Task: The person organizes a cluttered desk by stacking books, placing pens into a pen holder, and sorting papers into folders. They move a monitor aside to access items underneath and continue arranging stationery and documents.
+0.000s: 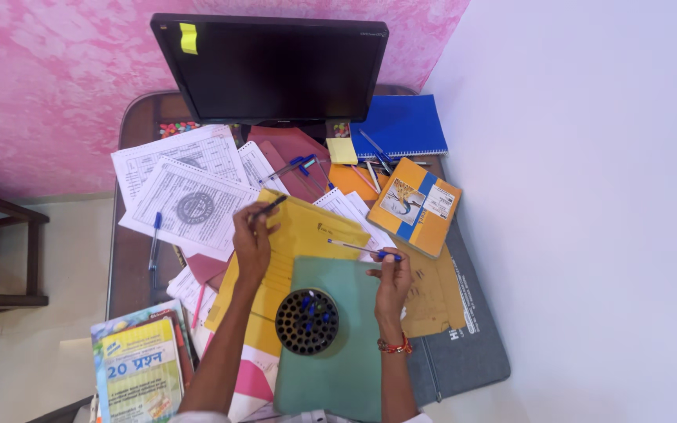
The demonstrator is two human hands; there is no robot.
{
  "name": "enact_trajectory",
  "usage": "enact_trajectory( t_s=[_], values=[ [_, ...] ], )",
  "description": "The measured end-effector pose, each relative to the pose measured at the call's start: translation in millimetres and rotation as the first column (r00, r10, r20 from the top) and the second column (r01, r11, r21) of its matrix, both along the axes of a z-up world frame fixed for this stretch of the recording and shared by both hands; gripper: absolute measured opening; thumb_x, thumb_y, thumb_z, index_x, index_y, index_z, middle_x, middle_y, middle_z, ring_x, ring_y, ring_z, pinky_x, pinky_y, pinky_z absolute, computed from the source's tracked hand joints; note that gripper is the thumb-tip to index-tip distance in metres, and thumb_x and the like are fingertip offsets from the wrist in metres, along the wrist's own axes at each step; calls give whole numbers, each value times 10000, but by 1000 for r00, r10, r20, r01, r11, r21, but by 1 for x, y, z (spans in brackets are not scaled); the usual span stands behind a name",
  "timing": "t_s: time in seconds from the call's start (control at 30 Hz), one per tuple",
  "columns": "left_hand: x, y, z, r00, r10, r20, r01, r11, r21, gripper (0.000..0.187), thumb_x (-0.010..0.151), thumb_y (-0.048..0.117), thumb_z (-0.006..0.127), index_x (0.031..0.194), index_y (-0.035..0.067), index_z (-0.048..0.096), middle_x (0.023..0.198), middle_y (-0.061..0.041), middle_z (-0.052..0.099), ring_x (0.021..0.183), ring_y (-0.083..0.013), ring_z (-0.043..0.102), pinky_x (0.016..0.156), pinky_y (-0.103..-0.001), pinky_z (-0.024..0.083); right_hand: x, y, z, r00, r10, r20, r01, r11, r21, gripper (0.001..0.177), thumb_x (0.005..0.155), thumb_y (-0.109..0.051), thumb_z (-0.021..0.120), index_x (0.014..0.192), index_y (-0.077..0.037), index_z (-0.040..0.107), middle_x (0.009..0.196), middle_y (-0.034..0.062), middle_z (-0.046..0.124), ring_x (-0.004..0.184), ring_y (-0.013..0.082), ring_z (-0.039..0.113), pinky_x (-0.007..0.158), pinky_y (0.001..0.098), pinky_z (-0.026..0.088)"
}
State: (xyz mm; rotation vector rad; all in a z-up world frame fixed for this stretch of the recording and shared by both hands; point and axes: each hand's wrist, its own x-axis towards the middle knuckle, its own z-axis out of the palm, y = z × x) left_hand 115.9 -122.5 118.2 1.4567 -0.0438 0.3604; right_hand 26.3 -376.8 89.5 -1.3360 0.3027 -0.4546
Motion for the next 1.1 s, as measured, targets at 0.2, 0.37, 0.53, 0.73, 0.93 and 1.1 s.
enact_trajectory(
  t_s=[0.2, 0.37, 0.53, 0.73, 0.93, 1.1],
  values=[
    [14, 7, 28, 990, 124, -67, -141, 903, -406, 151, 1083, 147, 446, 1194, 61, 391, 1218, -145, 638, 985, -220, 745, 812, -310, 632, -34, 10, 2, 998, 58, 6, -58, 998, -17, 250, 1070, -265, 550, 1162, -40, 605, 1021, 73, 681, 964, 124, 667, 676, 288, 594],
    [-22, 5, 38, 994, 40, -99, -54, 987, -149, 156, 1096, 149, 521, 1180, 24, 479, 992, -127, 695, 803, -177, 703, 712, -319, 615, -60, 16, 7, 991, 135, -9, -136, 985, -106, 267, 1080, -289, 528, 1160, -44, 594, 1056, 63, 656, 972, 122, 664, 711, 277, 594],
    [-104, 8, 24, 986, -23, -164, 46, 989, 139, 211, 1049, 148, 543, 1175, -20, 556, 913, -128, 732, 732, -166, 705, 650, -314, 603, -75, 23, 36, 976, 215, -25, -211, 921, -328, 288, 1090, -306, 488, 1158, -42, 584, 1104, 81, 695, 979, 126, 669, 775, 294, 597],
    [-172, 0, 2, 972, 7, -233, 48, 972, 229, 195, 1028, 113, 559, 1187, 3, 581, 1044, -106, 759, 842, -173, 754, 696, -297, 658, -84, 31, 64, 977, 209, -40, -195, 810, -553, 262, 1098, -269, 492, 1123, -26, 585, 1080, 98, 704, 858, 139, 663, 757, 291, 555],
    [-176, 3, 8, 965, 34, -260, 42, 959, 281, 219, 1019, 103, 577, 1219, 16, 591, 1075, -84, 774, 869, -168, 776, 709, -301, 645, -88, 34, 71, 977, 211, 2, -174, 810, -560, 184, 1086, -194, 514, 1108, -20, 571, 1043, 84, 705, 794, 154, 637, 722, 293, 538],
    [-171, -5, 10, 974, -22, -225, 76, 969, 234, 219, 1026, 95, 567, 1234, 36, 607, 1111, -87, 762, 891, -173, 778, 744, -301, 653, -85, 39, 77, 980, 200, 20, -128, 699, -703, 122, 1050, -133, 565, 1087, -22, 601, 1031, 119, 669, 851, 199, 683, 719, 326, 568]
  ],
)
